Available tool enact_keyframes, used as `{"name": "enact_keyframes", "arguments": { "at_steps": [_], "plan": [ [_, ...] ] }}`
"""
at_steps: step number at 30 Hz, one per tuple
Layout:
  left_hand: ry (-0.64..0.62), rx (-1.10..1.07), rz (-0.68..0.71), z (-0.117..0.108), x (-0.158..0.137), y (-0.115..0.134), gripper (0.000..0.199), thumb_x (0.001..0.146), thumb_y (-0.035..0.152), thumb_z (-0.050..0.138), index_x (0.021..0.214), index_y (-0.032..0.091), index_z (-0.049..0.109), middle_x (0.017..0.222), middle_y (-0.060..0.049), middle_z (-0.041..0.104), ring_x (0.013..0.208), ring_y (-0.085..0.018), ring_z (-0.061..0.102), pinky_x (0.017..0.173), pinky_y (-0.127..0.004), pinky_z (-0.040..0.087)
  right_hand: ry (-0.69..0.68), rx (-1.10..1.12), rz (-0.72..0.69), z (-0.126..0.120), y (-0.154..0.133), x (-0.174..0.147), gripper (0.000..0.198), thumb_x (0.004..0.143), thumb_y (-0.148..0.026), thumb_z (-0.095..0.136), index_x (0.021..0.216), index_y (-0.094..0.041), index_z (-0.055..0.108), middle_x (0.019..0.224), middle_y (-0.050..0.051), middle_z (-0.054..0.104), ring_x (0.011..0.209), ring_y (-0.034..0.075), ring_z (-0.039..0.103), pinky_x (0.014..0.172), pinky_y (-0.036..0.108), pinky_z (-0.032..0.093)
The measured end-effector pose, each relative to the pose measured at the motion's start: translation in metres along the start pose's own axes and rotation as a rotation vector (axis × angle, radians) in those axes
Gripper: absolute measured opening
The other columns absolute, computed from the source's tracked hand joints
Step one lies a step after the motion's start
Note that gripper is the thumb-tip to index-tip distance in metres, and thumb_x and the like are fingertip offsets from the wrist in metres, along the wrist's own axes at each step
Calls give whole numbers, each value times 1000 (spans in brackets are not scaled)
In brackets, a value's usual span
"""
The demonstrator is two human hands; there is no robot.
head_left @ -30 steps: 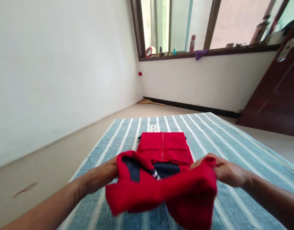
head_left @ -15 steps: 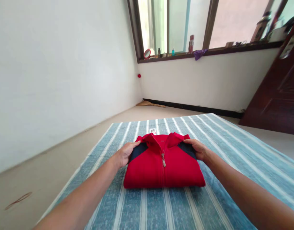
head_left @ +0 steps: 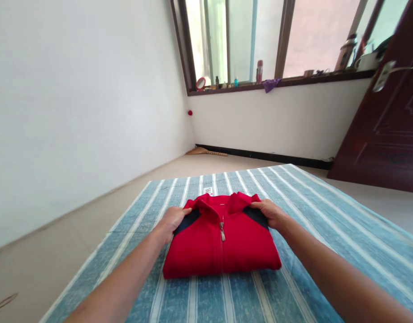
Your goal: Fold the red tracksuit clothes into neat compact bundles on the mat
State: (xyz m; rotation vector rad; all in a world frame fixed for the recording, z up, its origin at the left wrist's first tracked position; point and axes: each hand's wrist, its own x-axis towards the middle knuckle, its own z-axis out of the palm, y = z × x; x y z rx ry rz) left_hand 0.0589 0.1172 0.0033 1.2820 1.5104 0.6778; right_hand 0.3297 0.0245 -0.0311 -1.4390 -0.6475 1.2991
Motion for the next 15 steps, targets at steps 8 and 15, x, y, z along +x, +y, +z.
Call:
{"name": "enact_keyframes", "arguments": {
  "at_steps": [8,15],
  "plan": [
    [321,828,791,-7,-4,6,45,73,19,61,118,17,54,110,-11,65,108,-28,59,89,-37,47,312,-536,-455,-3,-6,-5,43,67,-19,64,110,-21,59,90,4,66,83,21,61,67,27,43],
    [103,978,1258,0,-12,3,25,79,10,46,98,19,57,107,-9,63,106,-23,57,95,-37,46,214,-1278,-1145,0,-5,-19,16,81,-19,53,95,-18,61,103,9,61,95,23,55,83,33,39]
  ]
}}
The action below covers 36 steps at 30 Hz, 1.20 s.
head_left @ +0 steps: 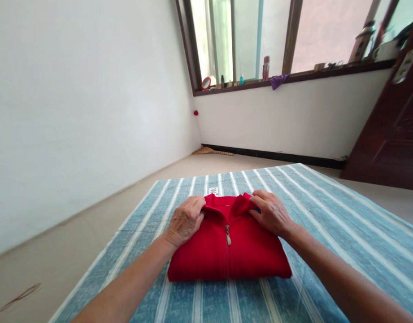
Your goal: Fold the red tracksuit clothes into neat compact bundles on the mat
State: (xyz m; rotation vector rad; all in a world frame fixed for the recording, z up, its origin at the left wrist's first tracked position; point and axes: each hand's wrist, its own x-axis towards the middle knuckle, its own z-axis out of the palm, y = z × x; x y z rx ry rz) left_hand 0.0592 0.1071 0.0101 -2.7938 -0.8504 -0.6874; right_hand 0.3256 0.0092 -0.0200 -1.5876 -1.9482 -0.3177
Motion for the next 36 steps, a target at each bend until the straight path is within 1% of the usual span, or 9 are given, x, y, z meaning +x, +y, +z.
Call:
{"name": "enact_keyframes", "arguments": {
  "at_steps": [3,7,11,16,19,21,23,31,36],
  "plan": [
    [-45,116,-2,3,-4,2,19,84,13,40,84,17,58,93,-13,65,92,-26,59,85,-38,47,13,-81,-4,3,-1,-1,9,81,-15,50,78,-18,58,80,6,60,76,19,54,71,30,37],
    [-172,127,-43,4,-10,5,20,83,14,38,75,19,56,78,-9,61,77,-23,56,73,-34,45,41,-158,-110,6,1,-4,16,81,-9,46,72,-18,55,74,6,58,68,18,48,66,30,32],
    [-328,-109,-119,-10,-11,4,15,72,12,46,76,21,57,81,-4,62,79,-20,56,73,-29,42,-89,-41,-220,-3,5,-7,15,85,-14,46,77,-18,57,77,6,59,69,18,49,66,31,33],
    [-553,-555,-272,-47,7,-5,17,63,16,56,74,21,68,79,0,66,77,-20,57,68,-26,41,-202,124,-209,-15,7,-11,11,88,-22,49,90,-21,60,85,6,62,77,19,53,70,31,37],
    [-385,-623,-423,-57,27,-6,10,65,23,60,67,20,69,67,0,64,68,-17,54,63,-24,39,-169,202,-191,-14,5,-13,14,89,-28,49,93,-23,62,83,5,63,77,19,54,71,32,38],
    [-215,-597,-431,-52,41,2,10,66,24,60,62,20,68,62,1,61,63,-15,51,61,-23,37,-127,269,-155,-12,2,-15,16,90,-31,49,88,-24,63,77,4,62,72,18,53,69,31,38],
    [-181,-607,-364,-41,55,17,13,68,25,58,60,19,66,60,1,60,61,-14,50,59,-23,36,-95,286,-113,-8,0,-16,21,91,-32,47,78,-24,62,70,3,59,65,16,50,66,31,37],
    [-507,-585,-398,3,81,73,44,70,44,59,40,19,41,41,5,31,44,-9,28,46,-28,19,-111,239,-89,-7,-5,-19,24,89,-24,44,71,-23,60,69,4,60,64,17,50,67,31,39],
    [-528,-688,-450,11,76,69,25,61,40,69,56,17,60,47,5,42,49,-10,37,47,-25,22,-318,414,-32,-29,9,-9,28,77,-9,44,83,-24,67,75,1,66,66,14,56,65,26,40]
  ]
}}
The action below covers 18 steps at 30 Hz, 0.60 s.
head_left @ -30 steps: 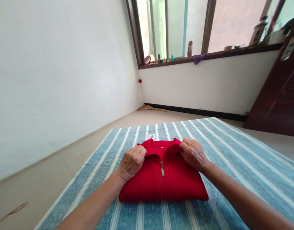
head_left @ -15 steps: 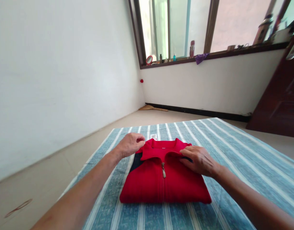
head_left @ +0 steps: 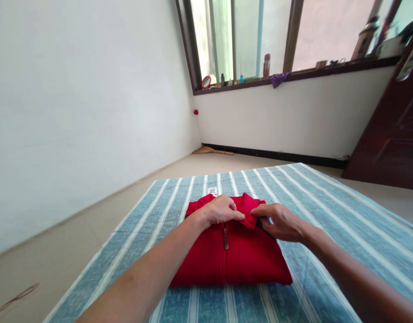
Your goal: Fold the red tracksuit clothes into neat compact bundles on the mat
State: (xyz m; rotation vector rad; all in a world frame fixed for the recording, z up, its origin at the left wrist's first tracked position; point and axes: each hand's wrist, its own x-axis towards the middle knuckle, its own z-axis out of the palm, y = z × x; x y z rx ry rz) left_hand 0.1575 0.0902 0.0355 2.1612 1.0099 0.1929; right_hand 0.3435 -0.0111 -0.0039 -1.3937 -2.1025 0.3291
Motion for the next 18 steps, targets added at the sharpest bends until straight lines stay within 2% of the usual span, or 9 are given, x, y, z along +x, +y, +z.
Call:
{"name": "enact_keyframes", "arguments": {
  "at_steps": [3,5,8,11,15,18],
  "plan": [
    [-2,-100,-8,2,-1,-5,30,54,35,75,75,16,67,53,5,51,53,-11,45,49,-24,27,-8,-97,144,-12,3,18,34,76,-9,45,93,-25,69,67,0,65,59,13,55,60,25,37],
    [-2,-184,-19,4,-3,-6,41,51,31,77,87,15,67,53,5,54,54,-12,47,50,-24,30,-27,-123,190,-14,4,36,33,73,-10,50,93,-26,71,68,1,66,64,15,58,63,26,38],
    [-10,-304,-39,7,-7,-6,54,51,26,76,102,14,64,54,6,56,54,-14,52,51,-24,33,-121,12,264,-9,9,63,29,63,-4,54,74,-25,70,66,0,67,73,17,62,66,24,40],
    [-3,-369,-12,8,-11,-12,64,51,24,75,113,16,59,62,4,60,60,-15,57,54,-24,37,-203,104,355,-5,18,78,25,57,0,51,60,-21,64,49,-2,59,59,16,61,59,23,43],
    [59,-379,55,11,-13,-24,62,54,22,72,115,16,59,69,4,60,62,-14,56,57,-24,41,-251,208,433,-3,28,78,25,59,-2,44,65,-19,61,44,-3,58,41,13,56,46,21,42],
    [110,-238,98,15,-16,-26,51,59,21,68,109,17,63,68,2,62,64,-17,58,57,-25,42,-238,222,462,0,30,74,26,59,-3,42,67,-18,61,45,-3,57,40,12,55,42,20,40]
  ]
}}
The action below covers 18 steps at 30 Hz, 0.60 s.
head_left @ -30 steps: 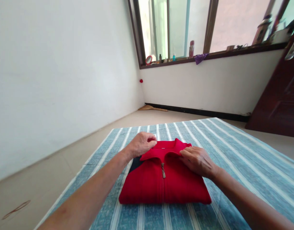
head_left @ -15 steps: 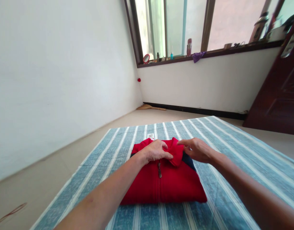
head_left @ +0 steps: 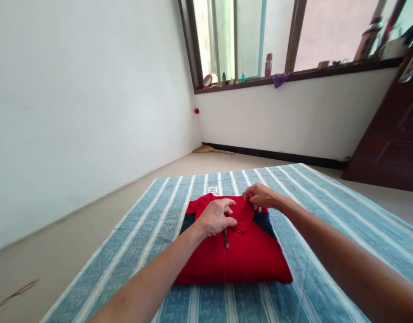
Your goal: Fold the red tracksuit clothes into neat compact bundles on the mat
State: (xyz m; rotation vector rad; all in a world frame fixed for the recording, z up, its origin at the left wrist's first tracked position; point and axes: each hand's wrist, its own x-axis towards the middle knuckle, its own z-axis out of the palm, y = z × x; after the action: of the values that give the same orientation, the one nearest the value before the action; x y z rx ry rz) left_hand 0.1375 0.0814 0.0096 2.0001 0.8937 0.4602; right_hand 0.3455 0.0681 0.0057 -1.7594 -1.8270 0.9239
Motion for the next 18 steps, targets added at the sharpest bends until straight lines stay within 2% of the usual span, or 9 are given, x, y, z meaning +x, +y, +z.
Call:
{"name": "enact_keyframes", "arguments": {
  "at_steps": [3,5,7,9,11,14,18],
  "plan": [
    [62,144,95,3,-6,8,43,61,20,68,104,20,66,81,-2,68,82,-24,63,69,-29,46,42,-39,2,1,-4,-2,26,59,-3,44,66,-18,64,44,-2,56,41,13,54,44,21,40],
    [81,174,144,-2,-9,15,41,63,24,68,104,22,66,94,-4,70,93,-26,63,79,-31,47,122,-85,-18,0,-12,-4,27,59,-4,48,70,-19,68,49,0,59,49,15,58,50,23,42],
    [79,197,160,-15,-8,19,35,66,30,67,100,20,68,97,-5,70,92,-25,64,82,-32,47,247,-132,-46,-2,-25,-7,32,62,-5,51,81,-20,71,64,3,66,66,19,61,61,26,43],
    [119,239,159,-35,-3,18,27,70,31,63,93,18,70,90,-5,71,85,-24,64,79,-31,47,377,-206,-92,0,-41,-8,33,68,-10,52,92,-21,71,78,7,69,79,22,61,68,29,41],
    [212,305,158,-57,5,11,21,71,25,58,86,18,71,84,-5,71,80,-22,63,77,-30,46,425,-284,-156,5,-58,-8,29,74,-16,51,94,-21,72,81,8,69,79,23,61,69,29,40],
    [257,455,156,-83,17,-4,24,65,14,56,80,22,73,81,-3,72,81,-22,63,78,-28,45,327,-308,-220,21,-77,-2,25,75,-21,52,88,-20,73,79,6,68,71,18,59,64,26,37],
    [-3,782,130,-93,23,-15,36,62,11,56,89,28,72,88,2,71,88,-21,61,77,-25,43,166,-300,-171,44,-89,9,21,75,-26,52,79,-17,72,69,3,64,64,13,53,57,23,33]
  ]
}}
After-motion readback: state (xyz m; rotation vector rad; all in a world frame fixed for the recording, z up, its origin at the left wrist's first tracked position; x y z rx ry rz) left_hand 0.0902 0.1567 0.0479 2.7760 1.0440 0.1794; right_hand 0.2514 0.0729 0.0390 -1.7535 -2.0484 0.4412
